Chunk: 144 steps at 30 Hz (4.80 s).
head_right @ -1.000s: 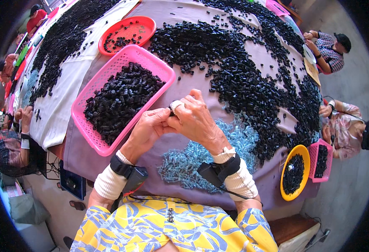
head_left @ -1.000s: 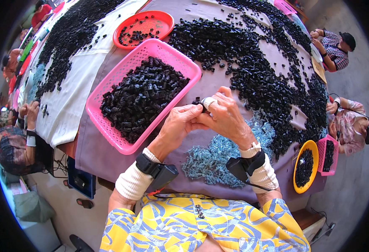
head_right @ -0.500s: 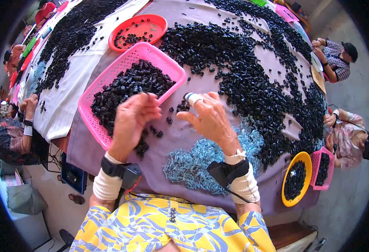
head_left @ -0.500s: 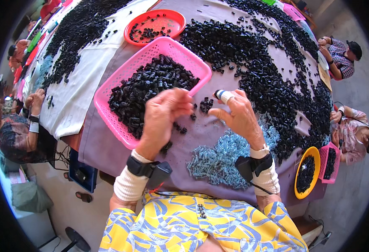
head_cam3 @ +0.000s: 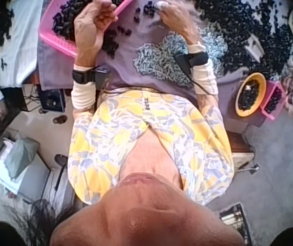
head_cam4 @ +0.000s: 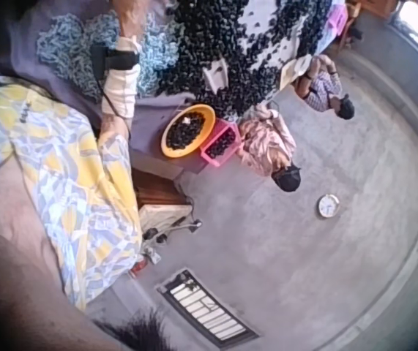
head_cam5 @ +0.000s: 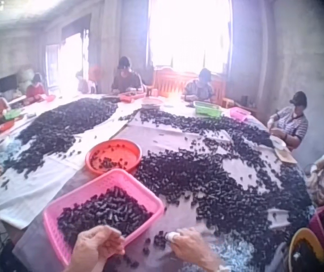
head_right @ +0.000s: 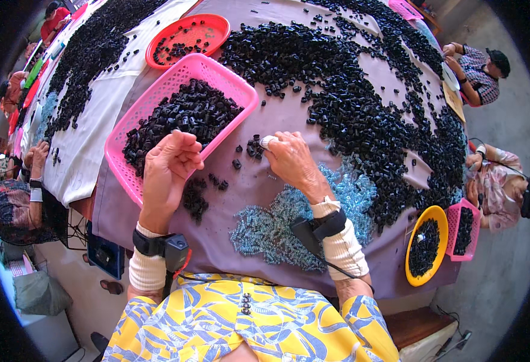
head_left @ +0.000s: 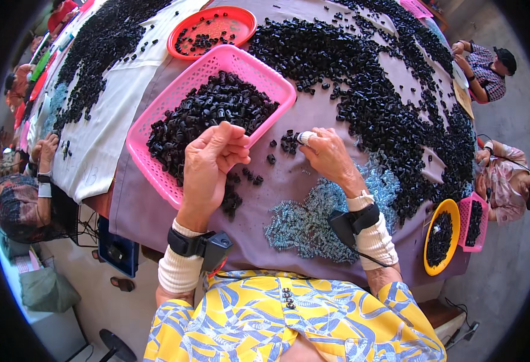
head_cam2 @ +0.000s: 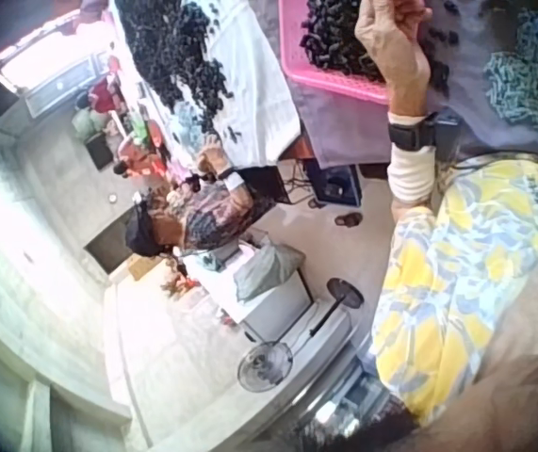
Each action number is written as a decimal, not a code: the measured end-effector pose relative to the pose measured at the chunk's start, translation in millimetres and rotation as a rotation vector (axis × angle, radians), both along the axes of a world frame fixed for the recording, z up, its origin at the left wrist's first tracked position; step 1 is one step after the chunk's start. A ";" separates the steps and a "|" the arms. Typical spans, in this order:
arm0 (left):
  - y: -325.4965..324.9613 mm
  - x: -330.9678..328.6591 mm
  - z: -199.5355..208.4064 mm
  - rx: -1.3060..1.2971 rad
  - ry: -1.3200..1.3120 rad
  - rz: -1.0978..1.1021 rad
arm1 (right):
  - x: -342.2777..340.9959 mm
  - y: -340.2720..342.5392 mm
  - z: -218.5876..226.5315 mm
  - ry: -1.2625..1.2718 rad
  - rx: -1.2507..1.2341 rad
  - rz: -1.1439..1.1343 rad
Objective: The person picks up a black plastic component and a small blue spring by hand, fits the spring into the component, and places the assembled unit onto the table. This process is repeated for several more components and springs.
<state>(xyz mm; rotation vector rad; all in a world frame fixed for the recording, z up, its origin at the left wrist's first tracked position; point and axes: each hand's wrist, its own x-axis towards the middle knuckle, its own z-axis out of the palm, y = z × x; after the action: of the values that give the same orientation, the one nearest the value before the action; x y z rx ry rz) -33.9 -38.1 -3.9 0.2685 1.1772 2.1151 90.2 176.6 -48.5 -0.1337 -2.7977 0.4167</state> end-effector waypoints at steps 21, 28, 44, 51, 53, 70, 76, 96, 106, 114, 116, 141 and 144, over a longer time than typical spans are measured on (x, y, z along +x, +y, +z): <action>12.7 19.2 -8.7 -0.173 0.143 -0.154 | -12.7 -33.3 -3.5 0.016 -0.053 0.131; 18.0 29.6 -11.4 -0.244 0.422 -0.201 | 11.3 -30.0 43.1 -0.060 -0.722 0.058; 34.9 31.6 -23.2 -0.163 0.277 -0.246 | 36.2 -14.4 6.7 -0.128 0.006 0.071; 33.3 30.9 -30.7 -0.155 0.250 -0.255 | 32.8 -18.1 8.9 -0.122 -0.044 0.058; 32.9 30.8 -33.9 -0.201 0.277 -0.288 | 31.2 -18.9 26.3 -0.130 -0.189 0.020; 36.0 27.2 -17.3 -0.275 0.514 -0.237 | -2.7 -24.1 58.1 0.096 -0.553 0.105; 32.4 15.8 -15.6 -0.240 0.566 -0.148 | -17.7 -25.6 62.5 0.032 -0.913 0.119; 25.7 6.3 -7.8 -0.128 0.288 -0.134 | -14.8 -5.7 13.8 0.046 -0.602 0.001; 28.4 13.9 -3.8 -0.090 0.234 -0.177 | -13.2 -17.1 -13.6 -0.052 0.150 0.006; 34.6 21.3 -8.7 -0.054 0.113 -0.170 | -5.8 -11.3 -22.0 0.065 0.059 0.090; 34.3 24.8 -16.4 -0.047 0.087 -0.165 | -3.1 -13.8 -13.3 0.020 -0.027 0.075; 55.5 37.1 -7.3 0.020 0.030 -0.244 | 9.0 -26.9 55.0 0.344 -0.762 -0.044; 54.8 36.4 -8.5 -0.006 0.055 -0.234 | 7.9 -27.2 59.4 0.268 -0.703 -0.039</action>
<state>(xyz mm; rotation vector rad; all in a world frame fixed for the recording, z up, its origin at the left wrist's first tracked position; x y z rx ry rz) 2.5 16.6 -12.4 0.4428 1.1252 1.9106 98.0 149.5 10.9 -0.2604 -2.2684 1.2840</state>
